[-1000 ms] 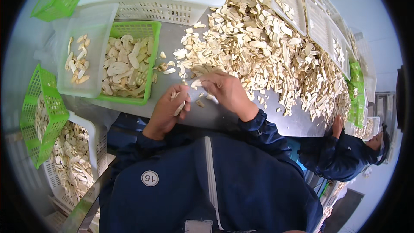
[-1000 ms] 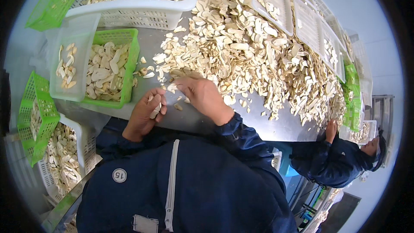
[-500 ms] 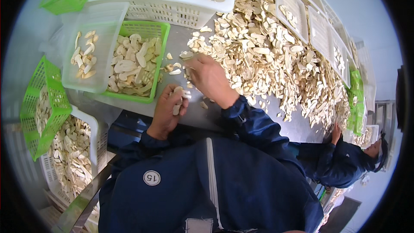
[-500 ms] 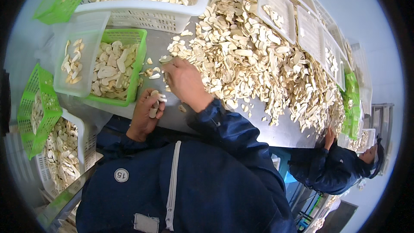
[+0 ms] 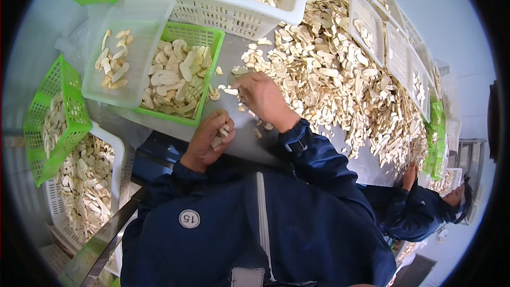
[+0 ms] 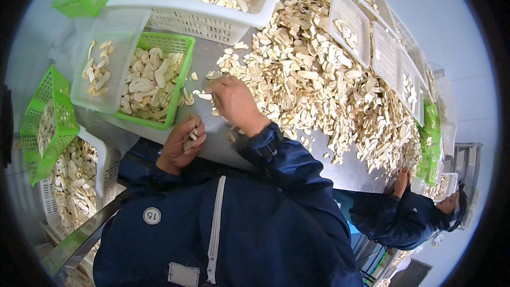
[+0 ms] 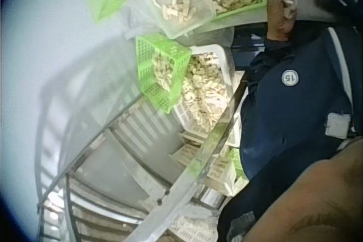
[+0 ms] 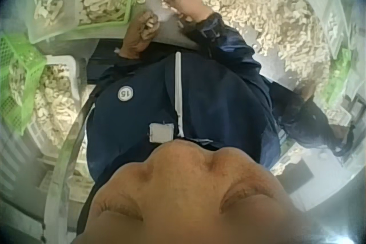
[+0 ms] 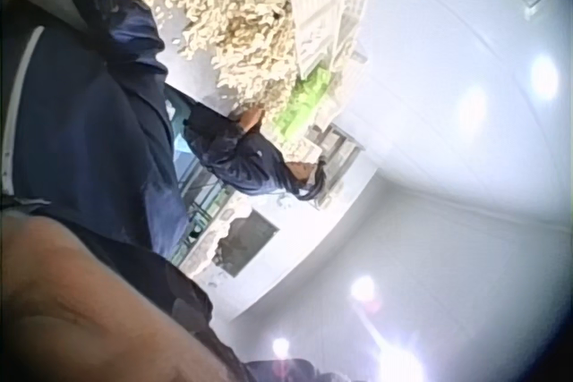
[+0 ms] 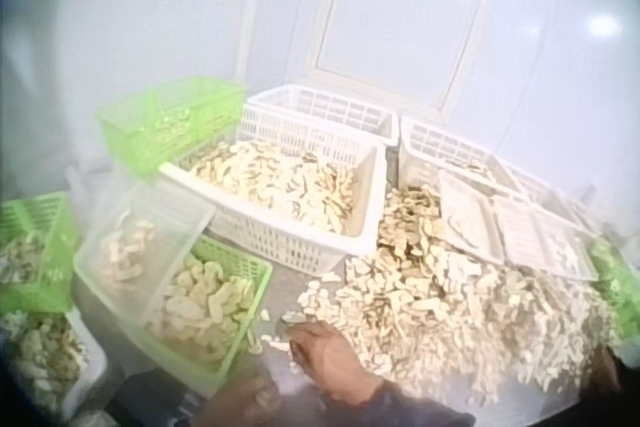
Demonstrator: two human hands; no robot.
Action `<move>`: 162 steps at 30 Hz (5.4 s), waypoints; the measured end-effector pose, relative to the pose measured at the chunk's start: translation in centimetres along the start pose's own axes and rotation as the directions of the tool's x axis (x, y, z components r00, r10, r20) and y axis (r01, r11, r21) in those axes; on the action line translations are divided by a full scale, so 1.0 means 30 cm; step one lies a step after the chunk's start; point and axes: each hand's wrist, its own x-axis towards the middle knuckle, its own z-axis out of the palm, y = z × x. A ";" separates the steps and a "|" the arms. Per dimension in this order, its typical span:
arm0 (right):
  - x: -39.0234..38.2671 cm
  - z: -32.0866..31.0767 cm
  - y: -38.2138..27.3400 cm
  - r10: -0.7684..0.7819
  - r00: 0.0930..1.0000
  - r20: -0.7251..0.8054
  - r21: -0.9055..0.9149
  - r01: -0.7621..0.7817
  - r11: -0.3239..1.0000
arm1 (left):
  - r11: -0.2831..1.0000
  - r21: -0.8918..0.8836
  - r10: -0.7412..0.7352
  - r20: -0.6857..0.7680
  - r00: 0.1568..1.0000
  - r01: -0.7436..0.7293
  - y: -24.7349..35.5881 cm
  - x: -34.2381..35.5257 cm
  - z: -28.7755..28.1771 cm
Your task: The person sorts dried food slices by hand, moving them from a large pile on a metal table into various plastic trays and baskets.
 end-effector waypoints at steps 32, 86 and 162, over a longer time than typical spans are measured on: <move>0.065 -0.040 0.070 0.076 0.994 -0.075 -0.269 -0.094 0.959 | 0.991 0.120 -0.034 -0.154 0.987 0.053 0.006 0.065 0.032; -0.113 -0.158 0.015 0.323 0.938 0.128 -0.035 -0.321 0.946 | 0.987 0.142 -0.091 0.063 0.994 0.081 0.008 0.080 -0.011; -0.121 -0.068 -0.034 0.332 0.928 0.169 -0.079 -0.323 0.943 | 0.987 0.133 -0.085 -0.064 0.994 0.093 0.001 -0.021 0.026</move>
